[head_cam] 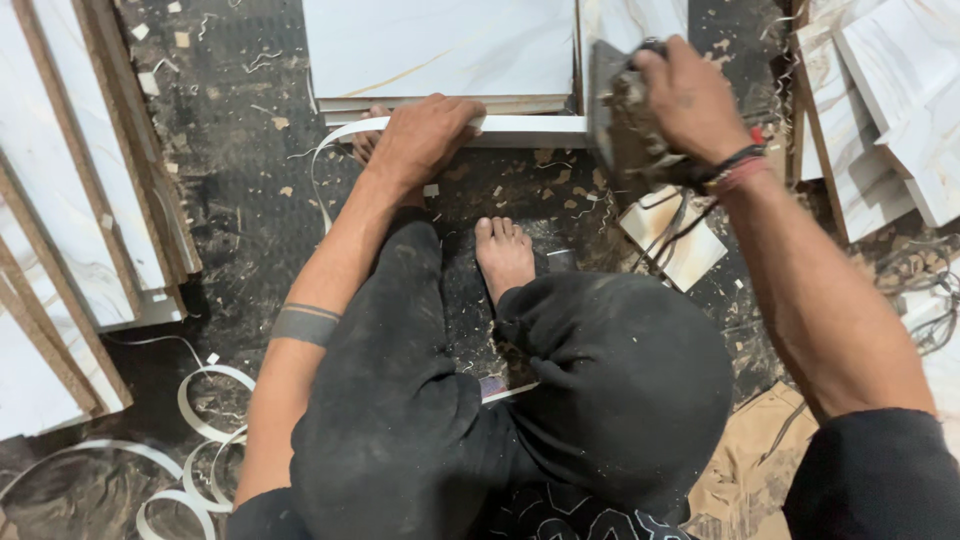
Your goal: The person sits on the floor of a panel workshop and applies white edge banding tape to the edges of melamine-faced particle boards. They hold a board steady, run a heated hand iron along the tape to bond it, press and peel the tape ends by hand, and set finished boards onto a growing stack beside them.
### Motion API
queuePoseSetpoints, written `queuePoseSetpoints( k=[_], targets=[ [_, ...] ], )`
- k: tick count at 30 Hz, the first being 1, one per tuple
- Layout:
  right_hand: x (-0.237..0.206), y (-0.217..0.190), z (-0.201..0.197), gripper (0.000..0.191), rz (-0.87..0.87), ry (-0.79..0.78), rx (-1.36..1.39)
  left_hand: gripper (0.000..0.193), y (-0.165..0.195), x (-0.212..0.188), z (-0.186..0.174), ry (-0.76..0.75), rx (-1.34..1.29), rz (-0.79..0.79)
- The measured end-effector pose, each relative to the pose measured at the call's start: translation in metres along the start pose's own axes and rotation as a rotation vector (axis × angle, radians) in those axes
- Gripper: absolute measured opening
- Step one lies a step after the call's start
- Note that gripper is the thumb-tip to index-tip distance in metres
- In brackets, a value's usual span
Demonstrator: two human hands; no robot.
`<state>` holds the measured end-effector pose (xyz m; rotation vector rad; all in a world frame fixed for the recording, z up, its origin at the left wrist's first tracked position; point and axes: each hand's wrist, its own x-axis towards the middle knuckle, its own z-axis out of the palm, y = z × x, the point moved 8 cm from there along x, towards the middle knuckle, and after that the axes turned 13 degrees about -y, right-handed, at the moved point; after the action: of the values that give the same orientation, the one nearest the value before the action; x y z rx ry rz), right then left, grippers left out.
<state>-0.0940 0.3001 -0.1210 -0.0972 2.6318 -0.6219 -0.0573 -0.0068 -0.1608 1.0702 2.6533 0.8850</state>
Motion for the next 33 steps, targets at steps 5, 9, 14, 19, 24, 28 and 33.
queuePoseSetpoints(
  k=[5, 9, 14, 19, 24, 28, 33],
  targets=[
    [0.024, -0.079, 0.042, 0.049, -0.096, -0.061, 0.064, 0.017, -0.020, -0.018, -0.010, -0.011, 0.057, -0.080],
    [0.039, -0.130, 0.065, 0.050, -0.138, -0.080, 0.104, 0.020, -0.032, -0.041, -0.030, 0.032, 0.099, -0.100],
    [0.052, -0.172, 0.088, 0.050, -0.166, -0.146, 0.194, 0.016, -0.042, -0.064, -0.049, 0.038, 0.133, -0.102],
    [0.049, -0.188, 0.093, 0.046, -0.221, -0.261, 0.403, 0.013, -0.042, -0.067, -0.051, 0.052, 0.151, -0.102],
    [0.033, -0.137, 0.078, 0.037, -0.024, -0.365, 0.617, 0.015, -0.042, -0.066, -0.050, 0.038, 0.136, -0.100],
    [0.007, -0.062, 0.031, 0.035, 0.067, -0.243, 0.525, 0.019, -0.038, -0.067, -0.053, 0.092, 0.101, -0.072],
    [-0.027, 0.031, -0.020, 0.026, 0.152, -0.072, 0.543, 0.016, -0.038, -0.065, -0.051, 0.066, 0.066, -0.110]
  ],
)
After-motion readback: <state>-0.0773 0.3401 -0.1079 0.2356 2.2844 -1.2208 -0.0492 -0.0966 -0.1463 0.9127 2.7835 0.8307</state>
